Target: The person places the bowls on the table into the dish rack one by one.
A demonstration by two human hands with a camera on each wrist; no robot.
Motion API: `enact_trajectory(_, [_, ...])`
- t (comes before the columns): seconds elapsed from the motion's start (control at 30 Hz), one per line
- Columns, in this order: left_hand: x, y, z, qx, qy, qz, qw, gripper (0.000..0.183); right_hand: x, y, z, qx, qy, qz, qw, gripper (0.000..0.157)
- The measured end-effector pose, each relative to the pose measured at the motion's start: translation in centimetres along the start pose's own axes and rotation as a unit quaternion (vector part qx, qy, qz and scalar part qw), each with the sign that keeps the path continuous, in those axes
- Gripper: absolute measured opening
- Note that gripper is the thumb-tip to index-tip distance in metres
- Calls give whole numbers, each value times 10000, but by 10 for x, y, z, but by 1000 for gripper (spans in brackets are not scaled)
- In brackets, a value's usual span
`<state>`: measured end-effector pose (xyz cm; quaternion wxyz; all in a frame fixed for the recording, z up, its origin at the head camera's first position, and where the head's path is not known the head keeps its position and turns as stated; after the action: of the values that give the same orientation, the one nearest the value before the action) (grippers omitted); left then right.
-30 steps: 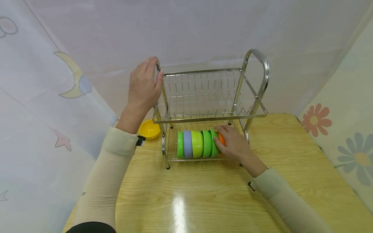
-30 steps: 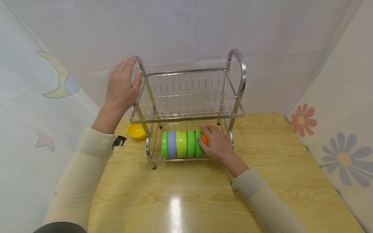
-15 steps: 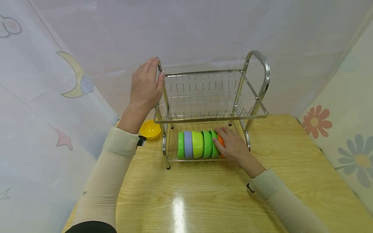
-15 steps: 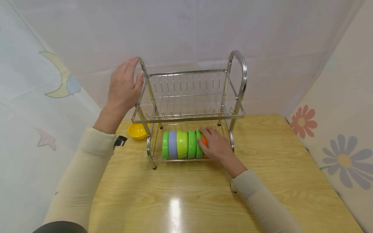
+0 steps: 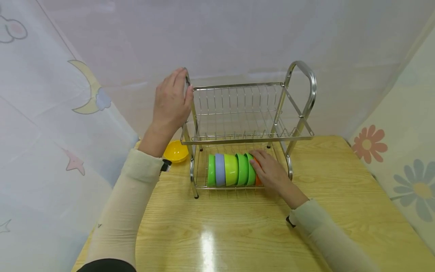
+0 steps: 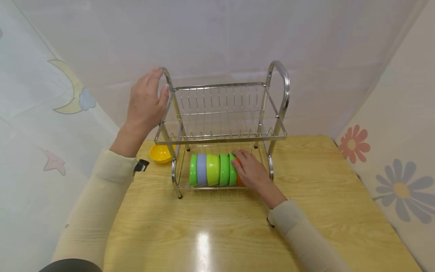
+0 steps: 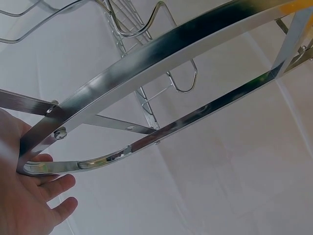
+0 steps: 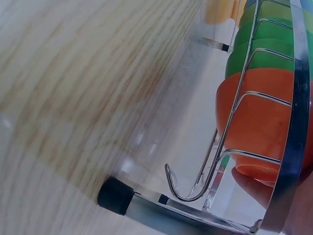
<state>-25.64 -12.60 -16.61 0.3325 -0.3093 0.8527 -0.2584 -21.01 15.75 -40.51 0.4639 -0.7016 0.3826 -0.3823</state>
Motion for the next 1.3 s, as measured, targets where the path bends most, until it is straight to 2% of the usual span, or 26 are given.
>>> enact_trajectory(0.33, [0,1,1,-44,64,70,9999,50,-7,-2,2,25,415,-855,9955,54])
enact_trajectory(0.8, [-2,-2,1,-90,115,90,9999,49,-7,-4,3,-148,508,-1224,9911,48])
enact_trajectory(1.1, [-4,-2,3,-127,161,163,9997,49,-6,-7,8,-91,660,-1105,9916,51])
enact_trajectory(1.3, [-4,-1,2,-107,112,174,9997,49,-3,-18,10,-264,617,-791,9946,51])
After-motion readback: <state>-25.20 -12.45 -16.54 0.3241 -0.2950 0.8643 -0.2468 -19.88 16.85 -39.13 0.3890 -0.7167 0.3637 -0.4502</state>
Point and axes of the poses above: each hand's wrist, its own z-axis away from the middle knuckle, its own y-axis out of the palm, x = y × z, the point moved 6 cm from there along -z, towards the middle knuckle, and after that the axes turned 15 degrees about z, right-handed, at the moved point
